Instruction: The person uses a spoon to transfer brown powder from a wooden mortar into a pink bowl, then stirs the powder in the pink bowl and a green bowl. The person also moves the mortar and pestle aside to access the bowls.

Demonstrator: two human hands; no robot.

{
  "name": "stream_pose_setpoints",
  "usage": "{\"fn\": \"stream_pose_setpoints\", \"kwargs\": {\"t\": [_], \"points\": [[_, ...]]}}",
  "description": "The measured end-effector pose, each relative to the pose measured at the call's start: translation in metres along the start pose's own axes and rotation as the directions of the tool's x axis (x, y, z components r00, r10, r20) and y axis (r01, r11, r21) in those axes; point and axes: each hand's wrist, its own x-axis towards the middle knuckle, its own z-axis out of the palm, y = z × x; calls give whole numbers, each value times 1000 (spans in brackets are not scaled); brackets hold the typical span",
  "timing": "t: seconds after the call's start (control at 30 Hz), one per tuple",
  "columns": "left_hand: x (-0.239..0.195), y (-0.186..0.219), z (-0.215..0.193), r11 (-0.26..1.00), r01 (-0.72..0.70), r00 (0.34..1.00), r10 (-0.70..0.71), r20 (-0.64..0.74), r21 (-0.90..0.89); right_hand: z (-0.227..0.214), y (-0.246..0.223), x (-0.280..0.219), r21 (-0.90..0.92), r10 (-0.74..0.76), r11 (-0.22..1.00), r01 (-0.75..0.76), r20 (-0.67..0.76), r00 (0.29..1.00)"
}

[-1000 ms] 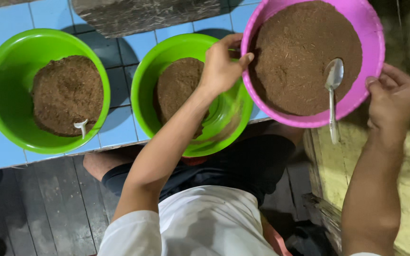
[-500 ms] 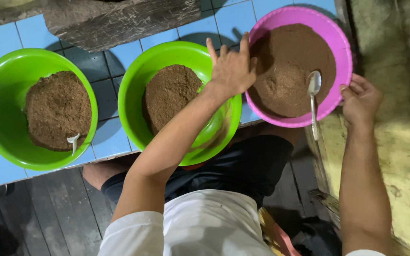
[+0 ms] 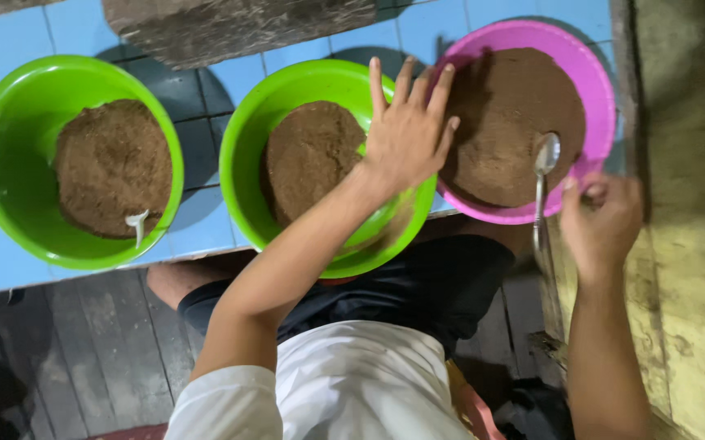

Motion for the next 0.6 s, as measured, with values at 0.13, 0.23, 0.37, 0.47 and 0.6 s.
{"fn": "stream_pose_setpoints", "kwargs": {"t": [0.13, 0.23, 0.37, 0.47, 0.6], "points": [[-50, -16, -39, 968, 50, 996, -66, -56, -245, 9, -23, -19, -133, -10, 991, 28, 132, 991], [-91, -25, -56, 917, -17, 990, -39, -132, -400, 9, -38, -26, -188, 109, 980, -66, 231, 967], [-125, -36, -66, 836, -42, 982, -67, -177, -547, 5, -44, -24, -131, 205, 975, -178, 237, 950], [-139, -40, -72, 809, -71, 977, -61, -203, -584, 16, -16, -27, -17, 213, 977, -214, 201, 956], [-145, -44, -75, 801, -36, 976, -100, -193, -597, 3, -21, -19, -5, 255, 966, -259, 199, 946]]}}
